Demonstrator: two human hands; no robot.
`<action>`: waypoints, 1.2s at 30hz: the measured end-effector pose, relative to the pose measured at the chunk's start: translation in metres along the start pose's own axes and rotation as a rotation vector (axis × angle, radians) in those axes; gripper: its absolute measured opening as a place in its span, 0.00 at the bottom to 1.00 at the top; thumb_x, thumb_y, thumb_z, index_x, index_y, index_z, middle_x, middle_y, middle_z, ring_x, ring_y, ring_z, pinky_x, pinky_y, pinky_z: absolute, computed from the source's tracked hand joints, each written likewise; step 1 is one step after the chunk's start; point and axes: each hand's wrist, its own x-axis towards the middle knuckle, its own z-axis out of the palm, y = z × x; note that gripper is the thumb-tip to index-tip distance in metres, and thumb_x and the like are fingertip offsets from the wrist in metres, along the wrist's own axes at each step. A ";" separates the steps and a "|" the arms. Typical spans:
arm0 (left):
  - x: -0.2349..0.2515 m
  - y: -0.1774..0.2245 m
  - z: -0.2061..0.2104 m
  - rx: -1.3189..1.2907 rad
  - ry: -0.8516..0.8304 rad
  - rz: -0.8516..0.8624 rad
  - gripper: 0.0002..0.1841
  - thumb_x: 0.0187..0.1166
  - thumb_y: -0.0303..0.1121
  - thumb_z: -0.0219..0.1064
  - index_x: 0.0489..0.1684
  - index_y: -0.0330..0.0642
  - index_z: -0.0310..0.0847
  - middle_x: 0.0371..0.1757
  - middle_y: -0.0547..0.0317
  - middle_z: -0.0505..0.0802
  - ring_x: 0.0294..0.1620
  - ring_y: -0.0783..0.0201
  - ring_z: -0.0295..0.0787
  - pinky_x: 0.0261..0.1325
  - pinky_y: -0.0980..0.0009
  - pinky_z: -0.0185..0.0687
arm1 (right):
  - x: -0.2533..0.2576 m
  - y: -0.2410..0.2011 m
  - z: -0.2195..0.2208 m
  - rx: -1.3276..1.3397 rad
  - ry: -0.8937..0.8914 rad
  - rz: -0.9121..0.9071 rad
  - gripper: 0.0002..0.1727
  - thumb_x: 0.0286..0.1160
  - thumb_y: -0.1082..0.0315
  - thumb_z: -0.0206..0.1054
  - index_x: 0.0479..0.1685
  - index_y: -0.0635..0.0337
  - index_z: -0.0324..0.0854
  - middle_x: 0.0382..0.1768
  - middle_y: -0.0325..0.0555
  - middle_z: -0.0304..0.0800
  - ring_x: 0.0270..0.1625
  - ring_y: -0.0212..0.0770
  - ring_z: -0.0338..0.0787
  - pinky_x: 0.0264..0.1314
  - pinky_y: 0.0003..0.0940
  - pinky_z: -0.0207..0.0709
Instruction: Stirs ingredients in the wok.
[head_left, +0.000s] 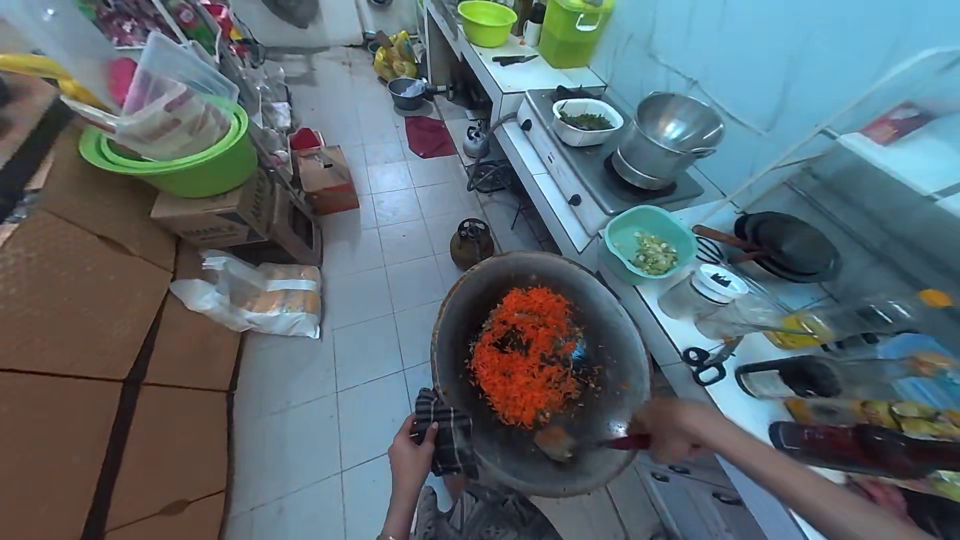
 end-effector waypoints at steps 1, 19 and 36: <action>0.000 0.000 0.000 0.012 0.002 -0.004 0.24 0.74 0.30 0.77 0.69 0.32 0.82 0.50 0.41 0.96 0.46 0.50 0.96 0.57 0.50 0.90 | 0.014 -0.016 0.005 0.078 0.025 -0.033 0.23 0.76 0.63 0.71 0.70 0.56 0.83 0.54 0.68 0.89 0.53 0.67 0.90 0.54 0.70 0.80; 0.001 0.003 -0.001 0.033 0.002 -0.002 0.24 0.74 0.31 0.78 0.68 0.32 0.82 0.49 0.41 0.95 0.46 0.51 0.96 0.56 0.50 0.89 | 0.106 -0.034 0.077 0.662 0.366 0.052 0.37 0.80 0.62 0.64 0.91 0.50 0.61 0.63 0.67 0.87 0.63 0.66 0.89 0.66 0.67 0.79; -0.005 0.009 0.000 0.083 -0.032 -0.003 0.22 0.76 0.33 0.75 0.68 0.34 0.82 0.50 0.42 0.95 0.49 0.51 0.96 0.60 0.49 0.88 | 0.129 -0.154 0.008 0.897 0.482 -0.140 0.39 0.87 0.61 0.56 0.97 0.46 0.46 0.63 0.63 0.87 0.57 0.58 0.92 0.60 0.58 0.84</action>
